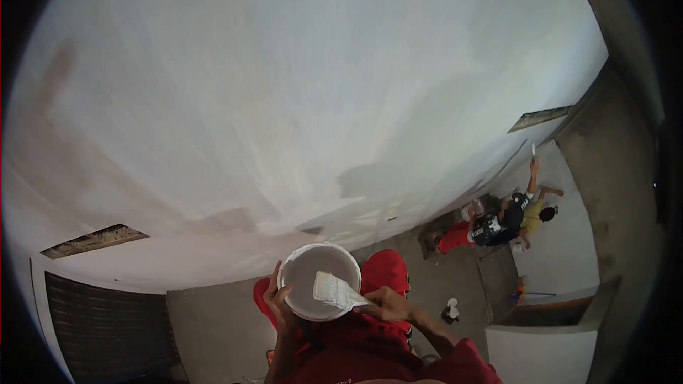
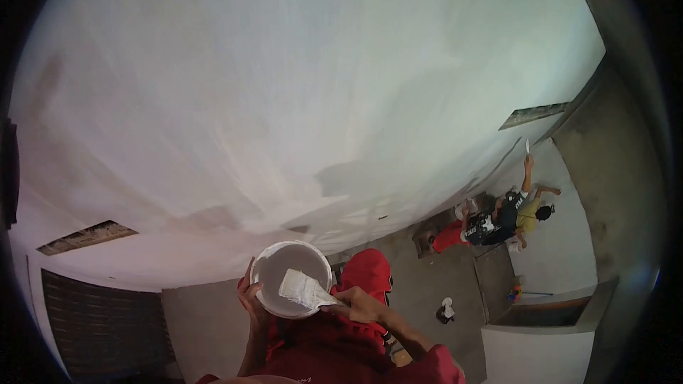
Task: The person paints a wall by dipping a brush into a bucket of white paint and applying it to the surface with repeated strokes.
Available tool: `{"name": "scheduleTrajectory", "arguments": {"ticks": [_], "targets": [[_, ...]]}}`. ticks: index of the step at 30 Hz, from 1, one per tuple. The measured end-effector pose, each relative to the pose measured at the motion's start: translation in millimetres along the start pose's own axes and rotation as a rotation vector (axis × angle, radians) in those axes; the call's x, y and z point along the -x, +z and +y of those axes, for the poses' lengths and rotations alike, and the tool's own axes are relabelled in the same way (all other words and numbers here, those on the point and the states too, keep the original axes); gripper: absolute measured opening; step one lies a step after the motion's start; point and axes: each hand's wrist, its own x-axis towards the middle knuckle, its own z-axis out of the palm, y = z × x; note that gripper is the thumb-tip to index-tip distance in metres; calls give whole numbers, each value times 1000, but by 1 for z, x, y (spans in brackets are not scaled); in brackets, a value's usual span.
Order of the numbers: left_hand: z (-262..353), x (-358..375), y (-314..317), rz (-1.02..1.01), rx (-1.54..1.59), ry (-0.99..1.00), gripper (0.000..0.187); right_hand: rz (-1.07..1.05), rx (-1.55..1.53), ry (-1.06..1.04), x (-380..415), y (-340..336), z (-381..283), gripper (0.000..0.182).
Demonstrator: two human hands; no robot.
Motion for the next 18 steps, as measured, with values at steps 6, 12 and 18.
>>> {"name": "scheduleTrajectory", "arguments": {"ticks": [6, 12, 18], "targets": [[16, 6, 7, -1, 71, -137, 58, -76, 50, 193, -3, -2, -26, 32], [19, 8, 6, 74, 68, -210, 59, -36, 11, 103, -1, 6, -20, 31], [12, 6, 7, 81, 163, -276, 60, 28, 32, 114, -7, 6, -21, 38]]}}
